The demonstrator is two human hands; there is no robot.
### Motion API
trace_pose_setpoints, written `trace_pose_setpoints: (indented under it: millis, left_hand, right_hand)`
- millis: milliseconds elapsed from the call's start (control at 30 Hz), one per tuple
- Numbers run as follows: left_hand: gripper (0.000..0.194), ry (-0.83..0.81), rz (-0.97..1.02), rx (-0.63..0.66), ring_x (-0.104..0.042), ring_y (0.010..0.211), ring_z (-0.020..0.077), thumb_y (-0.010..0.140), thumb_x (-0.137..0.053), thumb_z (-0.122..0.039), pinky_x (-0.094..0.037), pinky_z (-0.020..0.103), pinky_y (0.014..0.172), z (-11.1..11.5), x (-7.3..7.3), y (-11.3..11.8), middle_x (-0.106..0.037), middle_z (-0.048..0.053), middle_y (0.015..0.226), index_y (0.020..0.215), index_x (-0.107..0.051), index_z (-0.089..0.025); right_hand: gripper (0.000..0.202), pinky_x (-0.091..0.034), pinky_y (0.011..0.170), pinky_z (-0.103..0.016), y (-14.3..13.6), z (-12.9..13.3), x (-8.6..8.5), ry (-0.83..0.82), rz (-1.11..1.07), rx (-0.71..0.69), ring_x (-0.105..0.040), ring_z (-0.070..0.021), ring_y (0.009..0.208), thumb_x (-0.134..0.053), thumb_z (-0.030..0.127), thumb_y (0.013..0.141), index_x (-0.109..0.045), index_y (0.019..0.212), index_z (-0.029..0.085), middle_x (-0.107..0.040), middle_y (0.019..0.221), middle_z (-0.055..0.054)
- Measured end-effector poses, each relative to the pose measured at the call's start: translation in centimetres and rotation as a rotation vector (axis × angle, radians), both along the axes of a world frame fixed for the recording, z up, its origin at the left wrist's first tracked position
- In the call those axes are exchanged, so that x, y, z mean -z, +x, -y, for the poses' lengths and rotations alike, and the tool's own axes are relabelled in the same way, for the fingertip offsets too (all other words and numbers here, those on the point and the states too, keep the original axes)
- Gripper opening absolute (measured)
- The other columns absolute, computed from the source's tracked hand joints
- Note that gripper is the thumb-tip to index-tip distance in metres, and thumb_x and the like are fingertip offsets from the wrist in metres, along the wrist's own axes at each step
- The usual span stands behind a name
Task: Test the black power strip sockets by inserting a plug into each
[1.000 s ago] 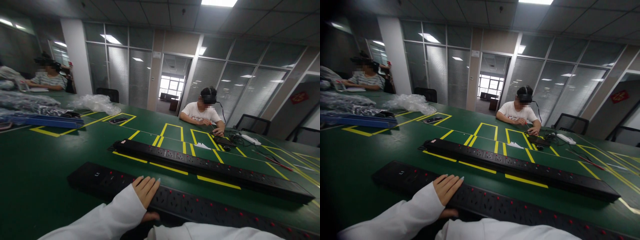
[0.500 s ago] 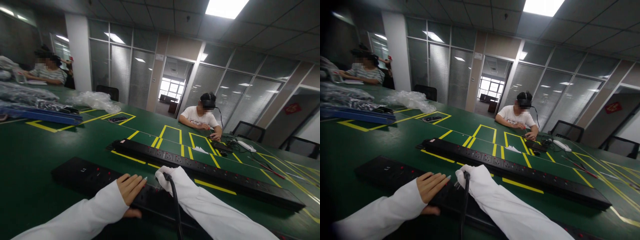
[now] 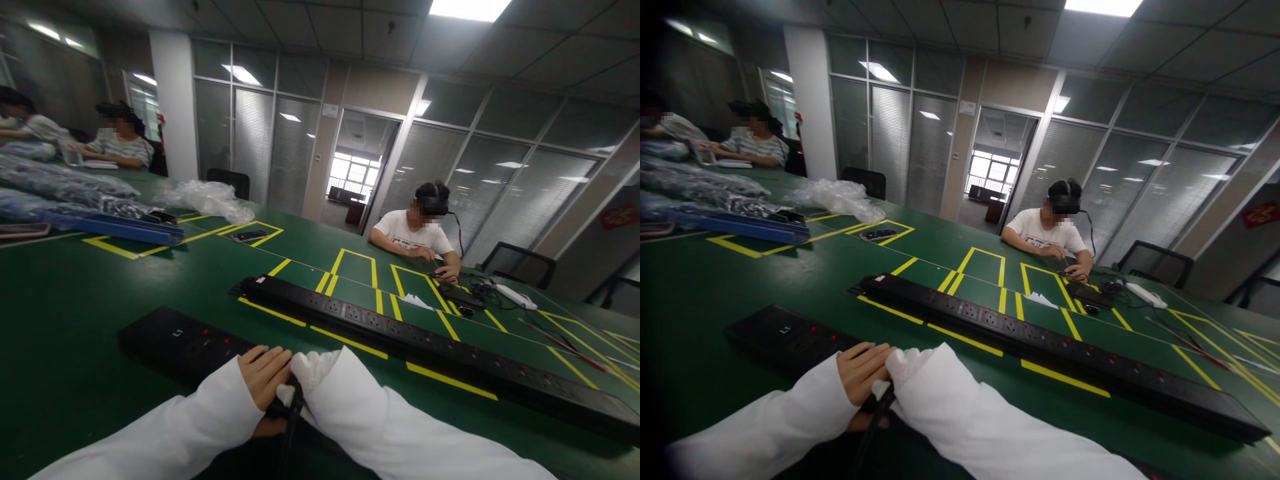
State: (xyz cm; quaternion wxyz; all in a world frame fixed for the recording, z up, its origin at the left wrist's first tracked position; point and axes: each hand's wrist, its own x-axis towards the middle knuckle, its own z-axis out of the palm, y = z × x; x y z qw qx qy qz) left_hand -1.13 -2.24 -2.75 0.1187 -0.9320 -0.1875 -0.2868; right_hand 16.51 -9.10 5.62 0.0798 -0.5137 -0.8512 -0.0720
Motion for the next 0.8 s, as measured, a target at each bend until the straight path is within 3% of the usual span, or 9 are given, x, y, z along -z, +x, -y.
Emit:
trace_pose_setpoints:
  millis: [133,233,333,600,800]
  left_hand:
    - [0.058,-0.028,-0.041,-0.02,-0.054,0.108,0.0276,0.077,-0.055,-0.044,-0.039,0.04,0.089,0.1,-0.5,-0.1,-0.059,0.011,0.121,0.126,-0.05,-0.014]
    - [0.037,0.065,-0.036,-0.061,-0.056,0.107,0.025,0.085,-0.048,-0.024,-0.04,0.038,0.088,0.2,-0.4,0.0,-0.062,0.009,0.117,0.12,-0.054,-0.016]
    - [0.03,0.138,-0.055,-0.073,-0.057,0.105,0.0248,0.087,-0.04,-0.014,-0.042,0.039,0.084,0.1,-0.1,0.2,-0.063,0.009,0.116,0.112,-0.058,-0.015]
    - [0.036,0.101,-0.011,-0.113,-0.058,0.104,0.0217,0.089,-0.035,-0.01,-0.04,0.037,0.087,0.1,0.0,0.3,-0.065,0.006,0.114,0.119,-0.054,-0.016]
    - [0.035,0.067,-0.031,-0.062,-0.057,0.107,0.0256,0.088,-0.04,-0.024,-0.039,0.039,0.088,-0.1,0.1,0.0,-0.063,0.011,0.116,0.119,-0.053,-0.013]
  right_hand:
    - [0.031,-0.046,0.058,-0.03,-1.1,0.8,0.4,0.002,0.084,-0.013,-0.061,-0.0178,0.07,-0.036,0.031,0.094,-0.056,0.108,0.012,-0.064,0.085,-0.011]
    - [0.035,-0.05,0.065,-0.03,-0.4,0.6,0.0,-0.03,0.063,-0.069,-0.06,-0.0137,0.075,-0.045,0.041,0.092,-0.054,0.111,0.013,-0.061,0.094,-0.007]
    - [0.033,-0.051,0.068,-0.03,0.8,0.1,-0.5,-0.074,0.009,-0.128,-0.059,-0.0122,0.078,-0.049,0.04,0.09,-0.054,0.111,0.015,-0.06,0.098,-0.005]
    - [0.031,-0.051,0.068,-0.03,1.5,0.0,-0.8,-0.127,-0.065,-0.14,-0.059,-0.0124,0.079,-0.05,0.038,0.09,-0.055,0.109,0.014,-0.059,0.098,-0.005]
    - [0.032,-0.051,0.071,-0.032,1.3,-0.1,-0.8,-0.151,-0.061,-0.145,-0.059,-0.0137,0.082,-0.05,0.038,0.09,-0.054,0.111,0.015,-0.059,0.101,-0.005]
